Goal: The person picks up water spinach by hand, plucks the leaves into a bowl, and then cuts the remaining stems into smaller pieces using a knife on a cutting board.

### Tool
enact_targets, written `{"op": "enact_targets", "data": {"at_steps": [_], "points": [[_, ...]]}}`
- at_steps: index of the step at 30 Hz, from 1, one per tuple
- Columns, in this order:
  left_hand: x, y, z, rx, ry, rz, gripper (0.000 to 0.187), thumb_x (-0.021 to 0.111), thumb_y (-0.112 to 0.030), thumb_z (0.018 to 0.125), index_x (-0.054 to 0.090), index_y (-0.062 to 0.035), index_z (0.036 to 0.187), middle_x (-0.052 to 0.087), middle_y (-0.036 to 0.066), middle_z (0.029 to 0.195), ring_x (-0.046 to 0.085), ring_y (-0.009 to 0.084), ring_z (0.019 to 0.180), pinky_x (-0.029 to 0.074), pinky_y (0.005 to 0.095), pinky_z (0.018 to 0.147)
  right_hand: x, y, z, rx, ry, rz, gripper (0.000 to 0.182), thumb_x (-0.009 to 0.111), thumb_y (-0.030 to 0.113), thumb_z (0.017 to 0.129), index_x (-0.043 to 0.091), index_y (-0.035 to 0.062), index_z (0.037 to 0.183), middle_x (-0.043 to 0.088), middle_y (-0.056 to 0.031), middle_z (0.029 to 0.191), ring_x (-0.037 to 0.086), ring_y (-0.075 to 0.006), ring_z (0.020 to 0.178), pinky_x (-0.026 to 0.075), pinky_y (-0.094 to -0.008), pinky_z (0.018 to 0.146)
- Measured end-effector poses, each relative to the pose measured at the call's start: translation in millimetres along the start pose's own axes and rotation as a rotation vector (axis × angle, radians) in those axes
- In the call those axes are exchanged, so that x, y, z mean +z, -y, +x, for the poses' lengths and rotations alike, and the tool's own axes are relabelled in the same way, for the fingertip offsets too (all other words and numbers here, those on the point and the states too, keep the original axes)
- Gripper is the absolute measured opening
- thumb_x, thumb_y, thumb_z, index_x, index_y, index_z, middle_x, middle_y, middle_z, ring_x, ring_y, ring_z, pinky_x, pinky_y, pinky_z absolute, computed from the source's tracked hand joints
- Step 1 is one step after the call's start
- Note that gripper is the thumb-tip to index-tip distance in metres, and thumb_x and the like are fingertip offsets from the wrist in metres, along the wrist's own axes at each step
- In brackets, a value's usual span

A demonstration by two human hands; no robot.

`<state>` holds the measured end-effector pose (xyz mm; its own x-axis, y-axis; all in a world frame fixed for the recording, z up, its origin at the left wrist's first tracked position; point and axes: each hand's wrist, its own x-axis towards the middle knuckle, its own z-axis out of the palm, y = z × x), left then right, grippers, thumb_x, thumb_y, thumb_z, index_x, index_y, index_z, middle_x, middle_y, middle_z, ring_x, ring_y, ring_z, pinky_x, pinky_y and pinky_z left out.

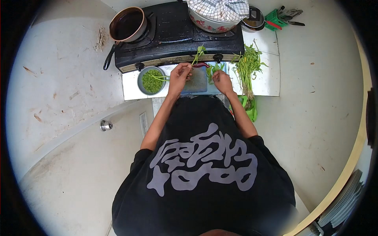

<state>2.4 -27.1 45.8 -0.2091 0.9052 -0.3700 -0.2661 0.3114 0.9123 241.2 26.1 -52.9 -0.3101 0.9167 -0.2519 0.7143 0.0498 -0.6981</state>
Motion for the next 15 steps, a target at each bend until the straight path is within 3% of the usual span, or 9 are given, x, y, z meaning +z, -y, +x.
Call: {"op": "enact_targets", "data": {"at_steps": [2, 5, 12, 15], "points": [[1.4, 0.5, 1.7, 0.020, 0.017, -0.014, 0.021, 0.065, -0.024, 0.102, 0.069, -0.0056, 0.111, 0.066, -0.002, 0.090, 0.059, 0.0055, 0.079, 0.047, 0.0222, 0.070, -2.1, -0.9, 1.7, 0.003, -0.086, 0.110, 0.013, 0.068, 0.010, 0.087, 0.069, 0.0002, 0.095, 0.071, -0.0138, 0.088, 0.070, -0.0277, 0.081, 0.055, -0.0375, 0.075], [2.7, 3.6, 3.7, 0.023, 0.034, -0.017, 0.020, 0.065, -0.023, 0.102, 0.069, -0.0055, 0.110, 0.066, -0.002, 0.090, 0.059, 0.0060, 0.079, 0.047, 0.0227, 0.070, -3.9, -7.1, 2.7, -0.037, -0.106, 0.059, 0.011, 0.067, 0.009, 0.088, 0.070, 0.0004, 0.094, 0.073, -0.0138, 0.090, 0.071, -0.0277, 0.082, 0.055, -0.0378, 0.075], [5.5, 5.5, 5.6, 0.017, 0.100, -0.027, 0.019, 0.065, -0.022, 0.102, 0.069, -0.0048, 0.109, 0.066, -0.001, 0.090, 0.059, 0.0064, 0.080, 0.047, 0.0232, 0.071, 14.0, -9.7, 19.3, 0.040, 0.063, -0.147, 0.021, 0.074, 0.024, 0.085, 0.070, 0.0040, 0.091, 0.073, -0.0168, 0.087, 0.071, -0.0349, 0.082, 0.056, -0.0451, 0.076], [5.7, 4.5, 4.3, 0.022, 0.094, -0.009, 0.019, 0.065, -0.022, 0.102, 0.069, -0.0047, 0.108, 0.066, -0.001, 0.090, 0.059, 0.0064, 0.080, 0.047, 0.0232, 0.071, 25.8, -11.7, 33.3, 0.002, 0.041, -0.243, 0.017, 0.070, 0.022, 0.087, 0.069, 0.0049, 0.091, 0.073, -0.0179, 0.090, 0.071, -0.0376, 0.086, 0.056, -0.0477, 0.078]]}}
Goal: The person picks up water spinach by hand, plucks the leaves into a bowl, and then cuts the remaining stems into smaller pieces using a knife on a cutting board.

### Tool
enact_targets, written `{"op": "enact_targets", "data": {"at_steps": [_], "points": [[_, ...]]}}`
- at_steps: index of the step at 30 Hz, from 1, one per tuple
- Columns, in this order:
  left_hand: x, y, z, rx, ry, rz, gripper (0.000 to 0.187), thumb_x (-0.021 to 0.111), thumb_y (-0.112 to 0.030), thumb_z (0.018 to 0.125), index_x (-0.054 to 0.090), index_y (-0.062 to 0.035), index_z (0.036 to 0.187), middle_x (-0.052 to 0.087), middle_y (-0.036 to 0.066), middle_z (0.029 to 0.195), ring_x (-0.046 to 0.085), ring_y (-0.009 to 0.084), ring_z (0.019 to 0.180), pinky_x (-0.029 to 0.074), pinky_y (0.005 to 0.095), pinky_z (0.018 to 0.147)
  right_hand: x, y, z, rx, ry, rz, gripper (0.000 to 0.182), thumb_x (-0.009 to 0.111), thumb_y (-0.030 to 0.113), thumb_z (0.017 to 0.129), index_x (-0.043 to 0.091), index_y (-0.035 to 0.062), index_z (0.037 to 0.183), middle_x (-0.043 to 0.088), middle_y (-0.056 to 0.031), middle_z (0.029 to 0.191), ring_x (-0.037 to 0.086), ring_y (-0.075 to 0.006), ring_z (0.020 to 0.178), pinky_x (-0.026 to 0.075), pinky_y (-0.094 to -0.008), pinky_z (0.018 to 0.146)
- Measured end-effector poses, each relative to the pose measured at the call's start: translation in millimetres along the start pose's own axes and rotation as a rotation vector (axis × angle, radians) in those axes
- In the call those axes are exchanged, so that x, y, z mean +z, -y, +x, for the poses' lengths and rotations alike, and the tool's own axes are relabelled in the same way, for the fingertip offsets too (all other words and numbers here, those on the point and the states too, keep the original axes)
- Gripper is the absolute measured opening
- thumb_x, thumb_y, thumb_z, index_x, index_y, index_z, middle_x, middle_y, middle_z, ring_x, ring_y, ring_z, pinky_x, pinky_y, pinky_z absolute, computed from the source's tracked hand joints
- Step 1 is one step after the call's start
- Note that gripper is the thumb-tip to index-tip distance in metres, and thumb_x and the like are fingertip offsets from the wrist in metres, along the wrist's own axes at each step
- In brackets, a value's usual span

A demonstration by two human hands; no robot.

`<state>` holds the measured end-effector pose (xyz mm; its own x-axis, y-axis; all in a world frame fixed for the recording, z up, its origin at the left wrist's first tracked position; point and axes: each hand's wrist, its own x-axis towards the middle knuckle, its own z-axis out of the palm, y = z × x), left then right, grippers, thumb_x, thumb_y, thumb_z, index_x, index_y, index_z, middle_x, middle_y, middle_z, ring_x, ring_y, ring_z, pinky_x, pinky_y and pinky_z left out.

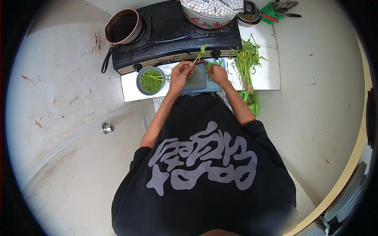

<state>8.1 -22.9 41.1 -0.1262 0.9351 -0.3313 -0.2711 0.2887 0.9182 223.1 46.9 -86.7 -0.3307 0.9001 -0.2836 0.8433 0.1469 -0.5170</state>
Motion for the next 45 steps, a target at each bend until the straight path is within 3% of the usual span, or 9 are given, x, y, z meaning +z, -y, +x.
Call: {"op": "enact_targets", "data": {"at_steps": [6, 10, 11, 12, 17, 31, 40, 42, 45], "points": [[-7.0, -0.7, -4.2, -0.033, -0.016, -0.012, 0.018, 0.064, -0.021, 0.102, 0.069, -0.0047, 0.108, 0.066, -0.002, 0.090, 0.059, 0.0062, 0.080, 0.047, 0.0230, 0.072, 0.6, 4.5, 14.3, 0.032, -0.051, 0.059, 0.014, 0.065, 0.017, 0.089, 0.069, 0.0047, 0.093, 0.073, -0.0187, 0.091, 0.071, -0.0387, 0.087, 0.056, -0.0487, 0.079], [-13.9, -1.2, -7.8, -0.014, -0.038, -0.022, 0.018, 0.064, -0.021, 0.102, 0.069, -0.0057, 0.111, 0.066, -0.002, 0.091, 0.059, 0.0061, 0.080, 0.047, 0.0229, 0.072, -3.3, 7.4, 4.1, 0.025, -0.169, 0.244, 0.016, 0.065, 0.016, 0.090, 0.070, 0.0022, 0.095, 0.073, -0.0171, 0.090, 0.072, -0.0331, 0.084, 0.056, -0.0426, 0.075], [-14.8, -3.0, -8.6, -0.009, -0.039, -0.018, 0.018, 0.064, -0.020, 0.102, 0.069, -0.0060, 0.112, 0.067, -0.002, 0.091, 0.059, 0.0062, 0.080, 0.047, 0.0229, 0.073, -7.6, 13.8, -1.1, 0.062, -0.183, 0.285, 0.017, 0.065, 0.016, 0.094, 0.071, 0.0010, 0.098, 0.073, -0.0110, 0.083, 0.070, -0.0223, 0.074, 0.054, -0.0346, 0.069], [-15.8, -3.9, -8.7, -0.007, -0.047, -0.022, 0.018, 0.064, -0.020, 0.102, 0.069, -0.0060, 0.112, 0.067, -0.002, 0.091, 0.059, 0.0062, 0.080, 0.047, 0.0229, 0.073, -12.7, 22.9, -5.5, 0.055, -0.178, 0.282, 0.017, 0.065, 0.016, 0.094, 0.071, 0.0010, 0.098, 0.073, -0.0110, 0.083, 0.070, -0.0223, 0.074, 0.054, -0.0346, 0.069], [-11.9, -7.4, -8.7, 0.012, -0.016, 0.007, 0.019, 0.064, -0.019, 0.102, 0.068, -0.0055, 0.115, 0.068, -0.001, 0.094, 0.059, 0.0069, 0.082, 0.048, 0.0235, 0.075, -59.0, 85.5, -34.0, 0.026, -0.050, 1.126, 0.019, 0.068, 0.020, 0.100, 0.072, 0.0015, 0.105, 0.070, 0.0000, 0.084, 0.059, -0.0053, 0.075, 0.046, -0.0225, 0.066], [6.4, -1.0, -0.5, 0.158, 0.116, 0.298, 0.018, 0.066, -0.014, 0.100, 0.069, -0.0026, 0.113, 0.067, -0.001, 0.094, 0.056, 0.0069, 0.084, 0.046, 0.0249, 0.076, -83.3, 110.9, -49.0, -0.024, -0.255, 1.012, 0.016, 0.073, 0.016, 0.096, 0.066, 0.0008, 0.095, 0.064, 0.0012, 0.079, 0.056, -0.0047, 0.071, 0.043, -0.0221, 0.064], [16.0, 3.7, 4.4, 0.097, 0.219, 0.279, 0.018, 0.065, -0.013, 0.100, 0.069, -0.0015, 0.113, 0.070, 0.003, 0.098, 0.063, 0.0108, 0.091, 0.048, 0.0273, 0.085, -85.8, 91.0, -54.7, -0.101, -0.254, 0.845, 0.018, 0.064, 0.017, 0.103, 0.057, 0.0028, 0.094, 0.058, 0.0008, 0.076, 0.050, -0.0037, 0.068, 0.039, -0.0229, 0.062], [17.8, 9.6, 4.8, 0.129, 0.190, 0.282, 0.013, 0.065, -0.009, 0.098, 0.070, -0.0026, 0.108, 0.069, 0.002, 0.088, 0.062, 0.0095, 0.081, 0.048, 0.0261, 0.073, -89.7, 87.3, -57.7, -0.092, -0.207, 0.781, 0.022, 0.065, 0.019, 0.101, 0.059, -0.0018, 0.095, 0.062, -0.0068, 0.075, 0.056, -0.0130, 0.067, 0.043, -0.0314, 0.061], [15.8, 16.7, 8.3, 0.107, 0.144, 0.262, 0.013, 0.064, -0.009, 0.098, 0.069, -0.0035, 0.109, 0.068, 0.002, 0.090, 0.061, 0.0098, 0.082, 0.048, 0.0258, 0.074, -97.2, 80.6, -63.5, -0.074, -0.137, 0.763, 0.021, 0.065, 0.018, 0.101, 0.060, -0.0017, 0.094, 0.063, -0.0077, 0.076, 0.058, -0.0138, 0.068, 0.045, -0.0307, 0.063]]}}
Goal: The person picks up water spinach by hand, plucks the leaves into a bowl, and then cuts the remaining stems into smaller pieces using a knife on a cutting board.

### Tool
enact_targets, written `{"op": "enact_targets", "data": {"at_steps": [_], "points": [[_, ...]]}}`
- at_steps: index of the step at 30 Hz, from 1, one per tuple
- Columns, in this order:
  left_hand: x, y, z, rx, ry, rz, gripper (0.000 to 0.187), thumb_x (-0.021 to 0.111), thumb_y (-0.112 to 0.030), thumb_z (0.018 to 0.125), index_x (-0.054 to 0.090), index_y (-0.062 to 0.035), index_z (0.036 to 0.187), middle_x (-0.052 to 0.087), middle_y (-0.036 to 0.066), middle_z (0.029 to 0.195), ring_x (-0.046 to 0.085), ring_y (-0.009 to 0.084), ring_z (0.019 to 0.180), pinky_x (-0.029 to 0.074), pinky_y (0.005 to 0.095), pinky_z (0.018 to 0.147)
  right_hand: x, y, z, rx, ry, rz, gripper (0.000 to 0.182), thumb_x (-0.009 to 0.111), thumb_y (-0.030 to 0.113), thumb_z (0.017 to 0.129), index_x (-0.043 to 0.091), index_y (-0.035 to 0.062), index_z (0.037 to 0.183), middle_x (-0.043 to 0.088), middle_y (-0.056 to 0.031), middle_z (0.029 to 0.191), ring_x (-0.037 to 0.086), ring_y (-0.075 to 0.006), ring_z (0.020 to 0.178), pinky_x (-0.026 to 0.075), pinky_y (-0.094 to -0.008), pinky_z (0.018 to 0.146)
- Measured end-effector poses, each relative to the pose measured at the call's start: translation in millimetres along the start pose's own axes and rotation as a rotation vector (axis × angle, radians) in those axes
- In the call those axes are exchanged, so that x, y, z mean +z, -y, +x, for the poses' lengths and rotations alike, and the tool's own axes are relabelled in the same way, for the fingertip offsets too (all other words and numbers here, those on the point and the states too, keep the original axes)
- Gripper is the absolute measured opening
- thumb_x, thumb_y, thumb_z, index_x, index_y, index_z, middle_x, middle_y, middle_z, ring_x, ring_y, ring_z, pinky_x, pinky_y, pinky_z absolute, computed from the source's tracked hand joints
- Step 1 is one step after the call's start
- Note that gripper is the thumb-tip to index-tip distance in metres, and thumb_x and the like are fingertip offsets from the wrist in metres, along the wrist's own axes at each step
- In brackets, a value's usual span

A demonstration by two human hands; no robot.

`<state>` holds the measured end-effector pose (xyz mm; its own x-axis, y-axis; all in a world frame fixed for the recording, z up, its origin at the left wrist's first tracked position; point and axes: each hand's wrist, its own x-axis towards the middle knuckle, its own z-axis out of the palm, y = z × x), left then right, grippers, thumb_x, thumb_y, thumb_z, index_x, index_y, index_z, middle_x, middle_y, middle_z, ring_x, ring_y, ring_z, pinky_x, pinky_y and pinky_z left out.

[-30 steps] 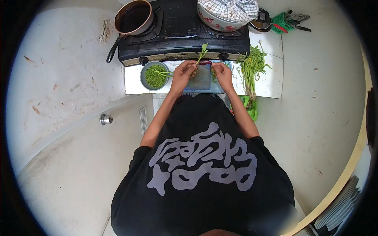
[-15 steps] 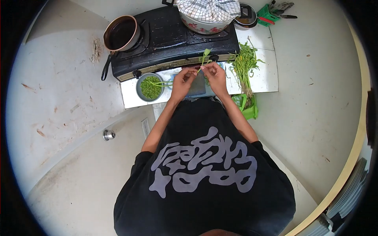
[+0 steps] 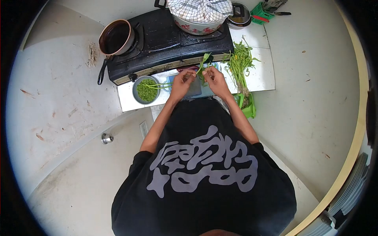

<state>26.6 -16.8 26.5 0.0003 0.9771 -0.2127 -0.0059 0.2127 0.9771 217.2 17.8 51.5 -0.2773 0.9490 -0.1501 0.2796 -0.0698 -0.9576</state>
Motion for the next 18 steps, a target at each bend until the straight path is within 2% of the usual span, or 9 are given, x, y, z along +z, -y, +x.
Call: {"op": "enact_targets", "data": {"at_steps": [4, 6, 7, 8, 9, 13, 15, 18], "points": [[-6.1, -3.3, 0.4, -0.024, -0.107, -0.064, 0.015, 0.062, -0.010, 0.100, 0.067, -0.0019, 0.112, 0.067, 0.002, 0.093, 0.061, 0.0103, 0.082, 0.050, 0.0258, 0.076, -15.9, -38.4, 0.5, -0.038, -0.022, -0.136, 0.019, 0.067, 0.018, 0.099, 0.063, 0.0014, 0.091, 0.062, -0.0035, 0.074, 0.056, -0.0106, 0.069, 0.045, -0.0282, 0.064], [-9.3, -0.9, 0.0, -0.031, -0.141, -0.097, 0.016, 0.062, -0.012, 0.101, 0.067, -0.0024, 0.113, 0.067, 0.002, 0.095, 0.061, 0.0095, 0.083, 0.050, 0.0258, 0.077, -23.1, -80.6, 3.0, 0.034, 0.030, -0.348, 0.021, 0.071, 0.020, 0.094, 0.066, 0.0002, 0.088, 0.068, -0.0085, 0.076, 0.064, -0.0174, 0.069, 0.051, -0.0325, 0.067], [-11.0, 0.1, -0.6, -0.038, -0.169, -0.127, 0.016, 0.062, -0.014, 0.102, 0.067, -0.0030, 0.114, 0.067, 0.001, 0.097, 0.060, 0.0088, 0.084, 0.050, 0.0258, 0.077, -24.5, -92.6, 4.8, 0.033, 0.036, -0.349, 0.021, 0.071, 0.020, 0.094, 0.066, 0.0002, 0.088, 0.068, -0.0085, 0.076, 0.064, -0.0174, 0.069, 0.051, -0.0325, 0.067], [-12.5, 1.0, -1.1, -0.051, -0.171, -0.131, 0.016, 0.062, -0.013, 0.102, 0.066, -0.0026, 0.114, 0.067, 0.001, 0.097, 0.061, 0.0090, 0.085, 0.050, 0.0257, 0.077, -25.7, -104.5, 7.1, 0.081, 0.087, -0.438, 0.022, 0.072, 0.021, 0.092, 0.067, -0.0001, 0.087, 0.069, -0.0112, 0.077, 0.067, -0.0216, 0.071, 0.053, -0.0351, 0.069], [-12.6, 2.6, -1.4, -0.052, -0.177, -0.132, 0.016, 0.062, -0.013, 0.102, 0.066, -0.0026, 0.114, 0.067, 0.001, 0.097, 0.061, 0.0090, 0.085, 0.050, 0.0257, 0.077, -25.9, -108.1, 10.8, 0.129, 0.139, -0.528, 0.023, 0.073, 0.021, 0.090, 0.067, -0.0004, 0.086, 0.071, -0.0140, 0.079, 0.069, -0.0258, 0.073, 0.054, -0.0376, 0.071], [-11.1, 2.9, -5.7, -0.070, -0.197, -0.177, 0.017, 0.062, -0.013, 0.102, 0.066, -0.0026, 0.115, 0.067, 0.001, 0.097, 0.061, 0.0092, 0.086, 0.050, 0.0255, 0.078, -17.2, -109.6, 33.1, 0.145, 0.221, -0.577, 0.019, 0.072, 0.019, 0.087, 0.068, 0.0005, 0.087, 0.072, -0.0161, 0.081, 0.071, -0.0310, 0.078, 0.055, -0.0413, 0.073], [-10.8, 1.3, -8.0, -0.070, -0.209, -0.184, 0.017, 0.062, -0.014, 0.102, 0.066, -0.0026, 0.115, 0.067, 0.001, 0.096, 0.061, 0.0092, 0.086, 0.051, 0.0255, 0.079, -10.0, -104.5, 45.1, 0.127, 0.141, -0.612, 0.017, 0.070, 0.020, 0.087, 0.068, 0.0031, 0.088, 0.072, -0.0179, 0.089, 0.071, -0.0366, 0.087, 0.056, -0.0470, 0.079], [-10.5, 0.4, -10.0, -0.066, -0.232, -0.185, 0.018, 0.062, -0.014, 0.102, 0.067, -0.0031, 0.116, 0.066, 0.001, 0.095, 0.061, 0.0091, 0.086, 0.051, 0.0252, 0.079, -3.8, -105.8, 54.4, 0.097, 0.148, -0.694, 0.017, 0.069, 0.020, 0.086, 0.068, 0.0039, 0.088, 0.072, -0.0193, 0.091, 0.071, -0.0380, 0.090, 0.056, -0.0489, 0.081]]}}
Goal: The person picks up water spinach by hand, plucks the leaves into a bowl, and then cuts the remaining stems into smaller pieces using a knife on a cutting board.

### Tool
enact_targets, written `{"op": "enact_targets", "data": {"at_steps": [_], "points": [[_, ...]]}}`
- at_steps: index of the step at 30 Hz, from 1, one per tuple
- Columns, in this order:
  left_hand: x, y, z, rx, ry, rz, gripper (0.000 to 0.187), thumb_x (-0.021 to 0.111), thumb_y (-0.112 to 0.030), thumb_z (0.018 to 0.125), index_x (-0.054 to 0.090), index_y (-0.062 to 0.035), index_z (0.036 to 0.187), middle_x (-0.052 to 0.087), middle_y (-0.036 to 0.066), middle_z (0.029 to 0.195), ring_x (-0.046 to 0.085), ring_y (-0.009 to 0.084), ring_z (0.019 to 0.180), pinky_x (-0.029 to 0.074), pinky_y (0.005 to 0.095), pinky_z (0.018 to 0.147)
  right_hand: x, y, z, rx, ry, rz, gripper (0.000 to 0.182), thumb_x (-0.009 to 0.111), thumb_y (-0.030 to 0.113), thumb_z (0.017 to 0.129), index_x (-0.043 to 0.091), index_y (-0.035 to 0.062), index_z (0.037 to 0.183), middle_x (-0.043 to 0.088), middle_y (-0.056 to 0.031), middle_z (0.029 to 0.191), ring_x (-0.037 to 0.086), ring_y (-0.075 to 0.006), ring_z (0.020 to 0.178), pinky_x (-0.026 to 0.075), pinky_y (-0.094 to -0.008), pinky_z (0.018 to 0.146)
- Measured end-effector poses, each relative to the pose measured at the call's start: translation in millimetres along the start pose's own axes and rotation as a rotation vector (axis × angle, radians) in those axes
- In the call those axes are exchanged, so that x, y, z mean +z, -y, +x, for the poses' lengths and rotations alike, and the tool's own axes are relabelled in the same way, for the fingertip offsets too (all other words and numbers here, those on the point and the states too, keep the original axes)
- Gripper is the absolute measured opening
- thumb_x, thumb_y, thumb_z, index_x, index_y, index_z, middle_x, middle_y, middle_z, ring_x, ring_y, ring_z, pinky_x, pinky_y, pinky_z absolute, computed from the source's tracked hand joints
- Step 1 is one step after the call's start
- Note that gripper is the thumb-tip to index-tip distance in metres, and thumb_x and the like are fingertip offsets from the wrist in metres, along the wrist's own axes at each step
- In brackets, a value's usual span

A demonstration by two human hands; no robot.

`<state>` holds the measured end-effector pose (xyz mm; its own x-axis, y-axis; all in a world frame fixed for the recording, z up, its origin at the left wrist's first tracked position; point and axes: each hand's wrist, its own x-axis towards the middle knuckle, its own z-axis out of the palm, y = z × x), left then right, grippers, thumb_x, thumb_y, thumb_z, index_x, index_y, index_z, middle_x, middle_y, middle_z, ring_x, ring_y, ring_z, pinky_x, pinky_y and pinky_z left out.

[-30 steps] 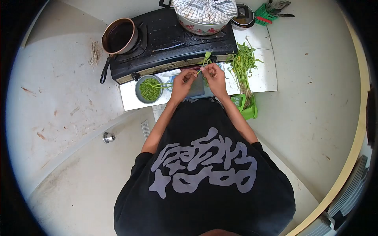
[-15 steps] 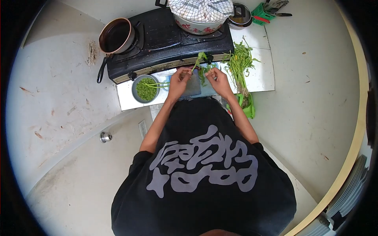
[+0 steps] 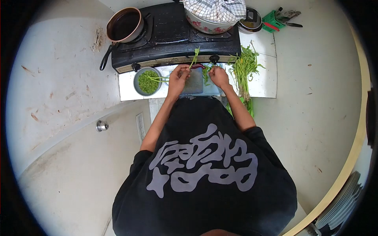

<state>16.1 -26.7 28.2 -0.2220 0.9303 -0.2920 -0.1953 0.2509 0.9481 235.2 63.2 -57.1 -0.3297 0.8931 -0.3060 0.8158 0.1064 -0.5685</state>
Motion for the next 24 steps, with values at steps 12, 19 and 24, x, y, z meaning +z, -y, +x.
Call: {"op": "enact_targets", "data": {"at_steps": [12, 19, 24], "points": [[-5.5, -4.6, -8.6, 0.019, -0.029, -0.021, 0.018, 0.061, -0.013, 0.103, 0.067, -0.0043, 0.117, 0.065, 0.000, 0.093, 0.060, 0.0085, 0.082, 0.050, 0.0242, 0.077, 11.7, -12.7, -11.4, -0.027, 0.056, -0.027, 0.018, 0.073, 0.020, 0.086, 0.071, 0.0036, 0.093, 0.073, -0.0173, 0.092, 0.071, -0.0346, 0.083, 0.057, -0.0446, 0.076], [2.1, -8.2, -6.3, 0.021, 0.054, -0.037, 0.018, 0.058, -0.012, 0.104, 0.067, -0.0034, 0.117, 0.064, 0.001, 0.096, 0.061, 0.0096, 0.086, 0.051, 0.0253, 0.080, -32.9, 63.9, -25.0, -0.094, 0.005, 0.808, 0.017, 0.067, 0.015, 0.097, 0.070, 0.0019, 0.108, 0.072, -0.0030, 0.090, 0.060, -0.0106, 0.072, 0.048, -0.0257, 0.068], [6.8, -10.7, -4.6, 0.010, 0.100, -0.033, 0.020, 0.055, -0.012, 0.105, 0.064, -0.0025, 0.120, 0.064, 0.002, 0.101, 0.062, 0.0107, 0.089, 0.052, 0.0265, 0.084, -42.3, 89.9, -33.0, 0.010, 0.050, 1.172, 0.022, 0.068, 0.017, 0.098, 0.070, 0.0053, 0.117, 0.071, 0.0011, 0.095, 0.059, -0.0066, 0.080, 0.046, -0.0228, 0.072]]}}
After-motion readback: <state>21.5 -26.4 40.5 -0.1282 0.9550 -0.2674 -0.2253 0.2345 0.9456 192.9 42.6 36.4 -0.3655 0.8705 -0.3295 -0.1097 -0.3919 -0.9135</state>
